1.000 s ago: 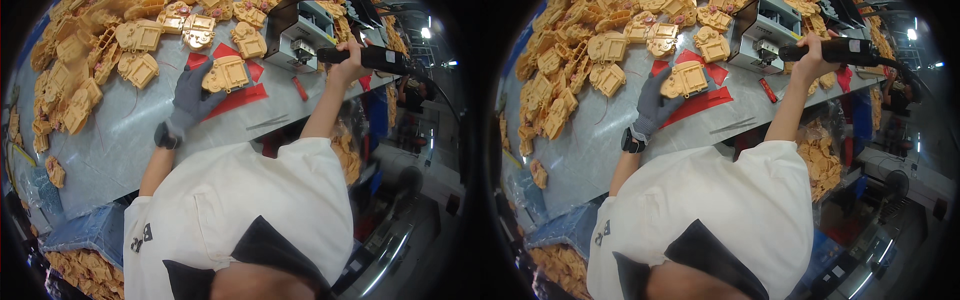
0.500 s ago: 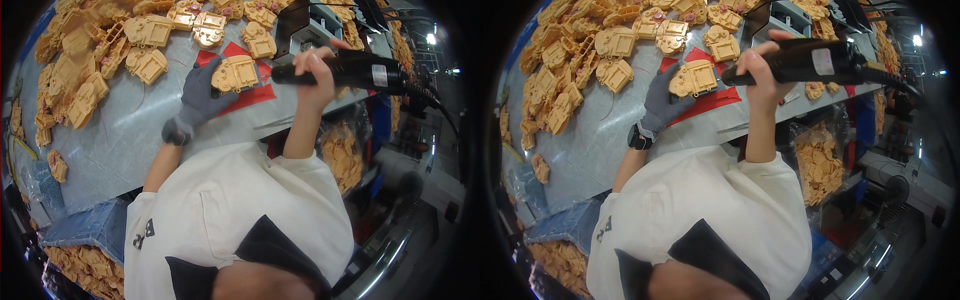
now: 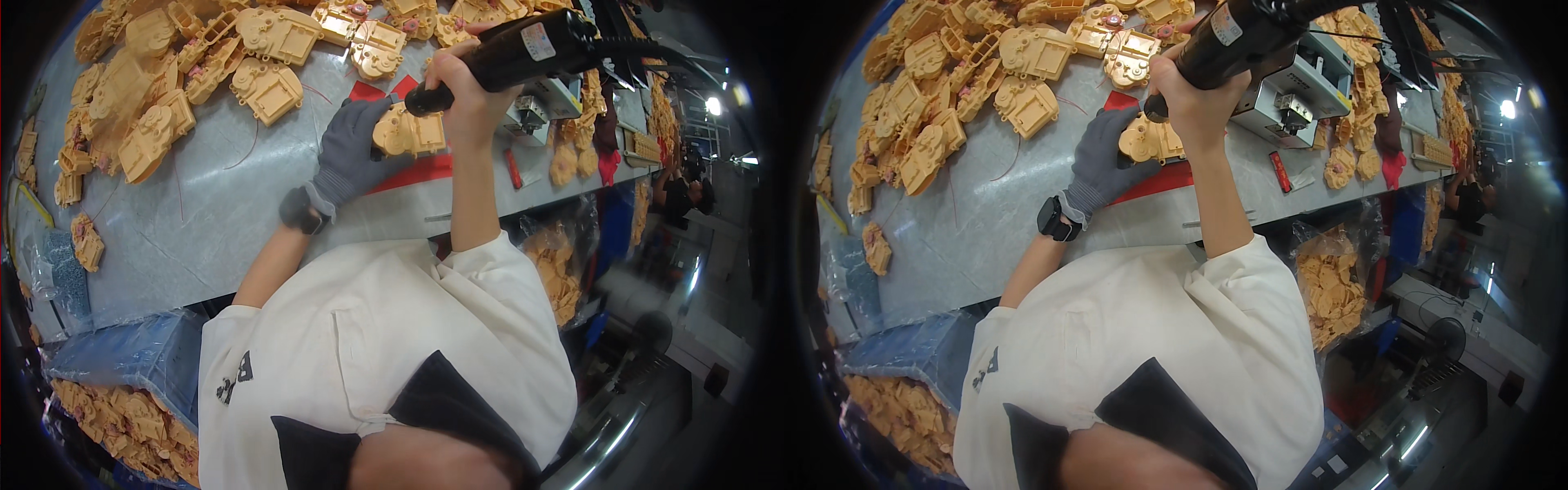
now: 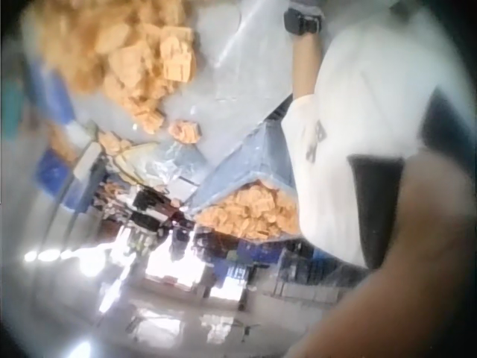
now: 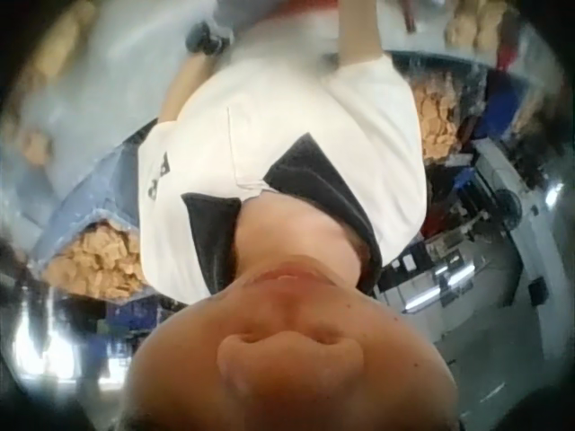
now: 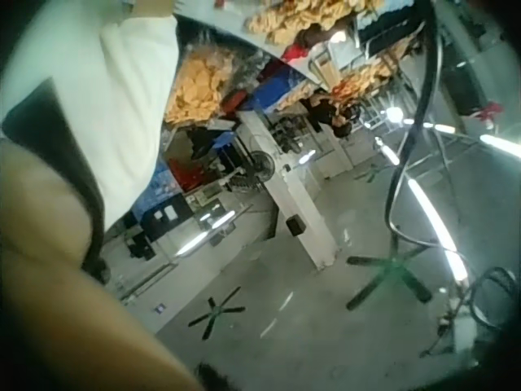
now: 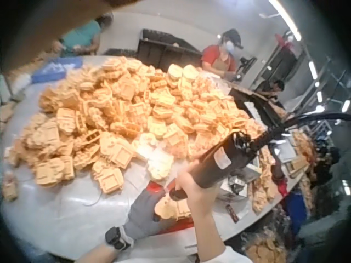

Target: The person assembles plastic toy tank components by screwing them together with an electric screwdriver at a factory workstation.

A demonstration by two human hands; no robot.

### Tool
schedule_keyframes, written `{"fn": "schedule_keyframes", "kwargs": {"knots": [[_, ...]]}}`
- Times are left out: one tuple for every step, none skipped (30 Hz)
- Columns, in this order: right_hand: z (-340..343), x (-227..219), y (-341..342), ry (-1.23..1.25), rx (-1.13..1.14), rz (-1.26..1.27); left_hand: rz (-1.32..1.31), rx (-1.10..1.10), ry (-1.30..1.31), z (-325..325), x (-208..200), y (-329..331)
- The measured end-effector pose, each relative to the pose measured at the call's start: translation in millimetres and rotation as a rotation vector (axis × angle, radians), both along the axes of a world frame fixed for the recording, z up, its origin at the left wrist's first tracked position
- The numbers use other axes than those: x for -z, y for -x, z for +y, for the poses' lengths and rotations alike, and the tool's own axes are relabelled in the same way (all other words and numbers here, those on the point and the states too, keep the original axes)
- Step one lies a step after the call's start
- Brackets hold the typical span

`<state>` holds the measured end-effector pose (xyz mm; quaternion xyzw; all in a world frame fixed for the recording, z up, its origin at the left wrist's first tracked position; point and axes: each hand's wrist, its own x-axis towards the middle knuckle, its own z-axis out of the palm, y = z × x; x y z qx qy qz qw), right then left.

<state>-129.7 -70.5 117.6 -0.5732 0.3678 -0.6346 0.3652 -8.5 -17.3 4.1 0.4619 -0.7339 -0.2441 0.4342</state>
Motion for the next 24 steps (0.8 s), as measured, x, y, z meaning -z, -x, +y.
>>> {"fn": "schedule_keyframes", "kwargs": {"knots": [[-0.9, -0.9, -0.7, -0.002, -0.001, 0.000, -0.015, 0.007, -0.022, 0.1, -0.2, -0.3], [-2.1, -3.1, -1.3, 0.001, 0.007, 0.027, -0.032, 0.014, -0.045, 0.1, -0.2, -0.3], [-2.8, -4.3, -0.7, 0.003, 0.015, 0.054, -0.033, 0.015, -0.048, -0.1, -0.4, 0.5], [-4.0, -3.1, 0.7, 0.000, 0.016, 0.051, -0.043, 0.012, -0.050, -0.5, -0.5, 1.6], [-6.1, -1.3, 2.3, 0.018, 0.013, 0.064, -0.054, 0.010, -0.053, -0.7, -0.7, 2.9], [-6.5, -0.2, -0.1, 0.041, 0.007, 0.088, -0.047, 0.008, -0.053, -0.3, 0.0, 1.9], [-5.4, 0.7, -2.9, 0.040, 0.005, 0.095, -0.031, 0.013, -0.043, 0.2, 0.6, 0.8], [-3.7, 1.7, -6.1, 0.052, 0.001, 0.079, -0.014, 0.018, -0.034, 1.0, 1.2, -0.1], [-4.4, 3.2, -6.1, 0.060, -0.002, 0.052, -0.017, 0.017, -0.039, 0.6, 0.7, 0.8], [-5.4, 4.2, -4.8, 0.055, -0.004, 0.050, -0.025, 0.011, -0.023, 0.9, 0.0, 2.1], [-6.4, 5.1, -3.1, 0.062, -0.017, 0.073, -0.031, 0.005, -0.008, 0.9, -0.2, 2.8], [-6.7, 5.9, -1.5, 0.069, -0.030, 0.097, -0.030, 0.003, -0.016, 0.9, -0.2, 2.9], [-6.8, 6.8, -1.0, 0.061, -0.033, 0.099, -0.018, 0.014, -0.031, 1.0, -0.1, 2.8], [-6.7, 7.7, -0.9, 0.010, -0.052, 0.048, -0.004, 0.025, -0.047, 1.2, 0.4, 2.6], [-8.6, 8.0, -1.6, -0.036, -0.072, -0.004, -0.002, 0.020, -0.053, -0.5, 0.0, 1.6], [-9.5, 8.9, -1.2, -0.043, -0.078, -0.002, -0.005, 0.035, -0.056, -1.7, -0.2, 0.7], [-9.8, 10.1, -0.5, -0.046, -0.072, 0.024, -0.008, 0.050, -0.060, -2.5, 0.1, -0.3], [-11.7, 11.6, -0.5, -0.045, -0.069, 0.048, -0.007, 0.042, -0.064, -3.4, 0.5, -0.4], [-15.1, 13.6, -2.4, -0.049, -0.078, 0.048, -0.008, 0.036, -0.070, -4.0, 0.5, -0.6], [-18.8, 15.5, -4.9, -0.032, -0.062, 0.038, -0.012, 0.030, -0.075, -5.1, 0.5, -1.1], [-20.7, 14.7, -5.0, -0.010, -0.046, 0.023, -0.018, 0.021, -0.072, -6.2, -1.7, -0.2], [-20.9, 12.8, -4.4, -0.004, -0.055, 0.014, -0.024, 0.031, -0.090, -7.6, -4.4, 0.5], [-18.2, 9.8, -2.7, -0.062, -0.058, -0.034, -0.033, 0.040, -0.105, -8.7, -8.1, 1.5], [-16.6, 5.3, -3.9, -0.101, -0.065, -0.097, -0.004, 0.039, -0.071, -9.3, -9.5, 4.1]]}}
